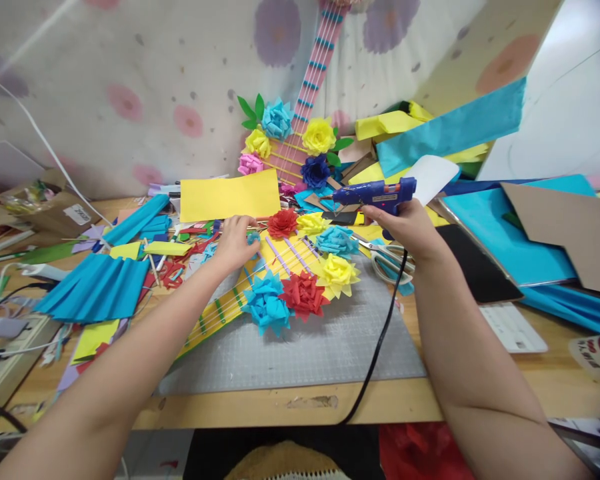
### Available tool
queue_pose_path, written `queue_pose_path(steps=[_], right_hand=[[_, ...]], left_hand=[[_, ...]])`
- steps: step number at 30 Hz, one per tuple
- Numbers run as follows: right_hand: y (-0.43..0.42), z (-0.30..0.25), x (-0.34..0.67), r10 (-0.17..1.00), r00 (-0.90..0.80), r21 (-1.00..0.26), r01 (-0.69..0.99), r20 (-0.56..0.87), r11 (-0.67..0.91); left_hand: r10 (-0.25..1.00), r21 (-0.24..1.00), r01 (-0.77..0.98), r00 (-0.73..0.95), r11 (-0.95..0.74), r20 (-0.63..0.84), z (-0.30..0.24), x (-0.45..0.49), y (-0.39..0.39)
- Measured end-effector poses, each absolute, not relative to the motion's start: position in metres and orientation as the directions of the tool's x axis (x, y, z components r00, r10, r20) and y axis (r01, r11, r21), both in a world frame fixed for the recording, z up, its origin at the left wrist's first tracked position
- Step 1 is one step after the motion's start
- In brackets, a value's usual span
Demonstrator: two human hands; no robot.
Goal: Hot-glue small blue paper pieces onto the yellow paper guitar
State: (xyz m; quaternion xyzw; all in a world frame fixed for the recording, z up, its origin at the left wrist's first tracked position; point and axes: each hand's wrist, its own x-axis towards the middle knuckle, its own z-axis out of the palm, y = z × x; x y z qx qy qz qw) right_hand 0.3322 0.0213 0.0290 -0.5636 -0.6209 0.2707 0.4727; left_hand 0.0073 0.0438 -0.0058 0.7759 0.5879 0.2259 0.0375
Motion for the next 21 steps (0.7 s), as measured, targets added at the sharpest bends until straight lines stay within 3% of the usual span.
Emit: queue_pose_path(steps=[6,10,14,17,21], right_hand=[[0.023,0.028,0.333,0.957,0.084,-0.870,0.443,0.279,0.215],[0.024,0.025,0.332,0.952,0.071,-0.862,0.449,0.297,0.236],[0.023,0.025,0.328,0.956,0.027,-0.851,0.463,0.293,0.248],[0.023,0.023,0.324,0.963,0.018,-0.843,0.487,0.270,0.227],[0.023,0.022,0.320,0.967,-0.005,-0.838,0.498,0.253,0.222]], left_hand=[[0.910,0.396,0.893,0.034,-0.213,0.412,-0.001,0.006,0.043],[0.899,0.449,0.861,0.020,-0.238,0.438,0.004,0.002,0.028],[0.964,0.534,0.816,0.098,-0.220,0.247,0.001,-0.004,0.005],[0.988,0.516,0.843,0.124,-0.154,0.091,-0.004,-0.007,-0.006],[0.991,0.492,0.860,0.113,-0.131,0.065,-0.010,-0.001,-0.006]])
